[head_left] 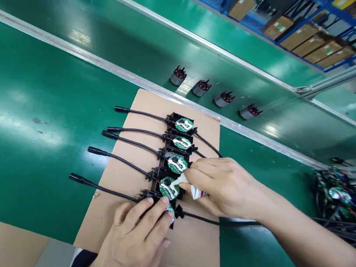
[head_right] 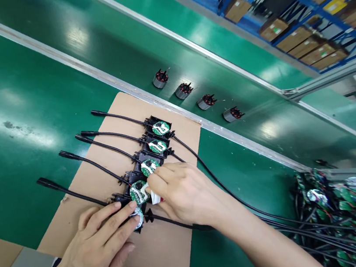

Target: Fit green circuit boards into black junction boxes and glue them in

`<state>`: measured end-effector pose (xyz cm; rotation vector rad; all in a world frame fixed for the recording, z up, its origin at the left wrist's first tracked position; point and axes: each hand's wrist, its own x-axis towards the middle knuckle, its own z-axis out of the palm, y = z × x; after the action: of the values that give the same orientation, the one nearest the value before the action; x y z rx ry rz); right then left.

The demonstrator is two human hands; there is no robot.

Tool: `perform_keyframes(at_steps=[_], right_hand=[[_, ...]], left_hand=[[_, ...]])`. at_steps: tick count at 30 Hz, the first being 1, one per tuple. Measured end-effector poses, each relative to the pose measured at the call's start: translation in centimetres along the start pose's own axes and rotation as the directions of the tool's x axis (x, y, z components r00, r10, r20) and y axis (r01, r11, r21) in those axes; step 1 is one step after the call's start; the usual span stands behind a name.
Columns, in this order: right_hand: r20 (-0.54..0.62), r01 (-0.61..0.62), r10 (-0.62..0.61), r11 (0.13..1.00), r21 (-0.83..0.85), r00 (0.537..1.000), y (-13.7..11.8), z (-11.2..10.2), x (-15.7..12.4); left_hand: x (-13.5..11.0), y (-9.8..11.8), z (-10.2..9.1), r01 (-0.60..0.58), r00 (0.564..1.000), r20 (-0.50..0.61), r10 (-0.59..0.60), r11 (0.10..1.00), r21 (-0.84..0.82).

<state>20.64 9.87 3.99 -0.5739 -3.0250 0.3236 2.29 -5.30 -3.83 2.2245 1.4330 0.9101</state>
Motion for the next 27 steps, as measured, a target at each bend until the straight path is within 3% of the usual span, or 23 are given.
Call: perform_keyframes(at_steps=[4,7,10,13,18,27], right_hand=[[-0.083,-0.051,0.048,0.998,-0.038,0.995,-0.6,-0.5,-0.8],[-0.111,-0.059,0.063,0.997,0.042,0.992,-2.1,-0.6,-1.3],[-0.095,0.016,-0.004,0.992,0.127,0.995,-3.7,0.0,-1.2],[-0.081,0.063,-0.055,0.993,0.100,0.995,-4.6,0.8,-0.6],[-0.012,0.072,-0.071,0.997,0.015,0.997,-4.8,1.3,0.4],[0.053,0.076,-0.078,0.997,0.028,0.996,-4.9,0.9,0.8]], left_hand=[[-0.8,0.0,-0.6,-0.097,0.992,-0.086,0.091,0.993,-0.068],[-1.6,-0.1,-0.7,-0.167,0.979,-0.136,0.151,0.979,-0.116],[-2.2,-0.1,-0.3,-0.184,0.975,-0.144,0.167,0.976,-0.114],[-2.4,-0.3,0.1,-0.211,0.968,-0.159,0.192,0.972,-0.108],[-2.6,-0.5,0.4,-0.209,0.962,-0.200,0.186,0.973,-0.101],[-2.6,-0.4,0.2,-0.187,0.961,-0.222,0.166,0.979,-0.077]])
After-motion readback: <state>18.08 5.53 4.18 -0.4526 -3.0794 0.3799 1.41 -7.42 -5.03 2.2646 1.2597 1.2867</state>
